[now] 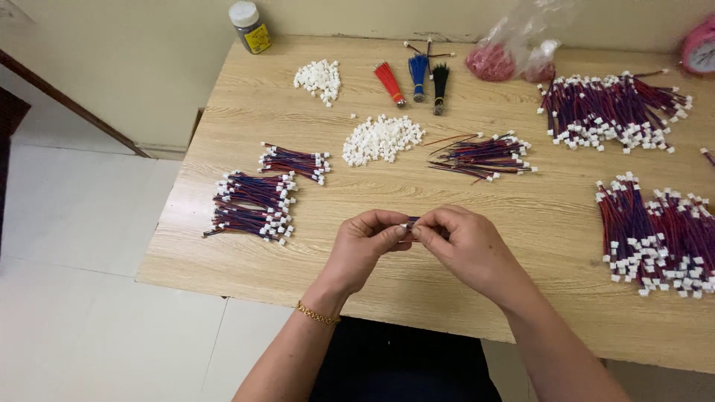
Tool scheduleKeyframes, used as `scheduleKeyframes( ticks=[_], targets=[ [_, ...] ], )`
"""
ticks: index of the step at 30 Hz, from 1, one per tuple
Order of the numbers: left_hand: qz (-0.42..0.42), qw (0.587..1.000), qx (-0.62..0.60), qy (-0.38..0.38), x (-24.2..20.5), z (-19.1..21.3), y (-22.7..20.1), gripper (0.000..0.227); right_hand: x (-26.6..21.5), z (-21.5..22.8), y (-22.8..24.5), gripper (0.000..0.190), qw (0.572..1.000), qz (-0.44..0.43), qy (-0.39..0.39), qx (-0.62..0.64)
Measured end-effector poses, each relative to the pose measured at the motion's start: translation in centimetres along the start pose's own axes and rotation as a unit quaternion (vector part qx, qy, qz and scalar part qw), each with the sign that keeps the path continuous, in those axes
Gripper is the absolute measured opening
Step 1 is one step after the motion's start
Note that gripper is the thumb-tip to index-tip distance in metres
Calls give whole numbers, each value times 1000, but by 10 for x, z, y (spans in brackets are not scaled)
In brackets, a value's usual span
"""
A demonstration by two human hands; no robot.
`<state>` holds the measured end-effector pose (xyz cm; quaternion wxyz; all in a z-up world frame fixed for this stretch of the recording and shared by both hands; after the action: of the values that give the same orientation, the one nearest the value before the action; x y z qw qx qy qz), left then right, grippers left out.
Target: Sorting and bundling small wire harnesses on a wooden table into organized piles.
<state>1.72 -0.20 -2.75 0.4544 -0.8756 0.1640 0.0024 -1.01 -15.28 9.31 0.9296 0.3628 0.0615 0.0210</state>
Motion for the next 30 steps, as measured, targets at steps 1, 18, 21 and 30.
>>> scheduleKeyframes(
  ticks=[1,18,21,30],
  targets=[
    [-1,1000,0,0,1,1,1,19,1,-3,-4,13,1000,1,0,0],
    [14,999,-46,-26,-2,-2,4,15,3,-12,-15,8,999,32,-32,9],
    [48,990,-124,-37,1,-1,6,16,0,-5,-5,11,994,83,-47,48],
    [73,982,-173,-37,0,1,7,18,-7,-7,-6,3,974,178,-120,-70]
  ],
)
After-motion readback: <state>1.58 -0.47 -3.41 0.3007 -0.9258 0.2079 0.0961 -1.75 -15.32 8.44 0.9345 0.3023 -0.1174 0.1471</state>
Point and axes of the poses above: each hand's wrist, its own x-axis towards the middle knuckle, its own z-axis out of the back of the hand, y = z × x, the point moved 3 cm from there along x, towards the middle knuckle, and after that the axes turned 10 degrees about -x, right-handed, at the moved point
